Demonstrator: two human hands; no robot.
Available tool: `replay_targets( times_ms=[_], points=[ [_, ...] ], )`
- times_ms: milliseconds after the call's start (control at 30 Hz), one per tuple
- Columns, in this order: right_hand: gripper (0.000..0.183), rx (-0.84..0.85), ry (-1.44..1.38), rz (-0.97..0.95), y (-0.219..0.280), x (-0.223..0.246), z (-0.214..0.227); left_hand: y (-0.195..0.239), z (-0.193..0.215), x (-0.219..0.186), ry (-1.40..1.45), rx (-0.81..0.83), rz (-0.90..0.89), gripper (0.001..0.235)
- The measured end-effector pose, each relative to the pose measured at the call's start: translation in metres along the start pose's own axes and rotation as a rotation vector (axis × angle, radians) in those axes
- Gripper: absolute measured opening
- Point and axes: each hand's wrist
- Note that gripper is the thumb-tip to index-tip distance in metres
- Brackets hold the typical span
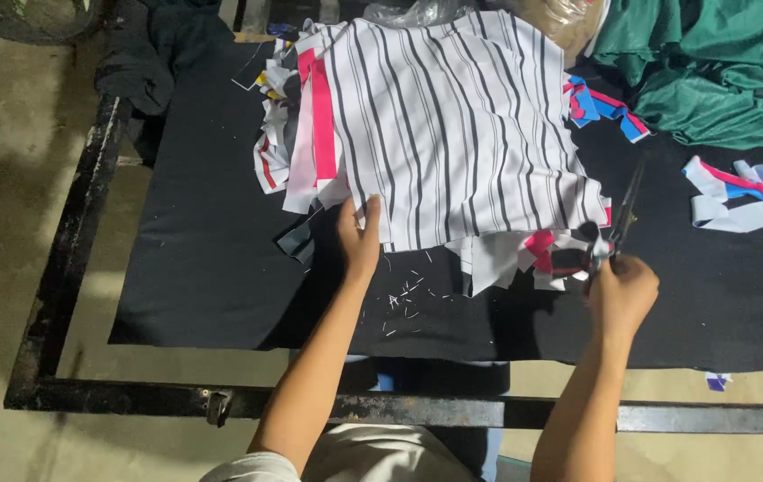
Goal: Trimming the edges of a stack of striped fabric pieces using scissors on a workbench
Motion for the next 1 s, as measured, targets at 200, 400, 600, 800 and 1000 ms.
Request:
replay_targets(
  times_ms=[200, 400, 600, 800, 1000],
  points=[
    [0.048, -0.017, 0.134, -0.054, -0.035, -0.053, -0.053, -0.006, 0.005, -0.008, 0.321, -0.130, 0.353, 0.076],
    [0.039, 0.007, 0.198, -0.072, -0.020, -0.061, -0.059, -0.017, 0.005, 0.017, 0.262, -0.108, 0.283, 0.053],
    [0.036, 0.110, 0.312, -0.093, -0.012, -0.010, -0.042, -0.016, 0.006, 0.034, 0.228, -0.080, 0.249, 0.053],
    [0.029, 0.072, 0.237, -0.130, -0.007, -0.006, -0.044, -0.007, -0.003, -0.006, 0.179, -0.017, 0.126, 0.050],
    [0.028, 0.125, 0.283, -0.118, -0.007, -0.004, -0.043, -0.009, 0.002, 0.014, 0.152, -0.017, 0.185, 0.041]
  ],
)
Point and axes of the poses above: each hand's wrist, its own y-axis away from the middle knuckle, its own z-axis out of the back of the hand, x = y × z, and after that the axes turned 5 degrees about y, right-handed
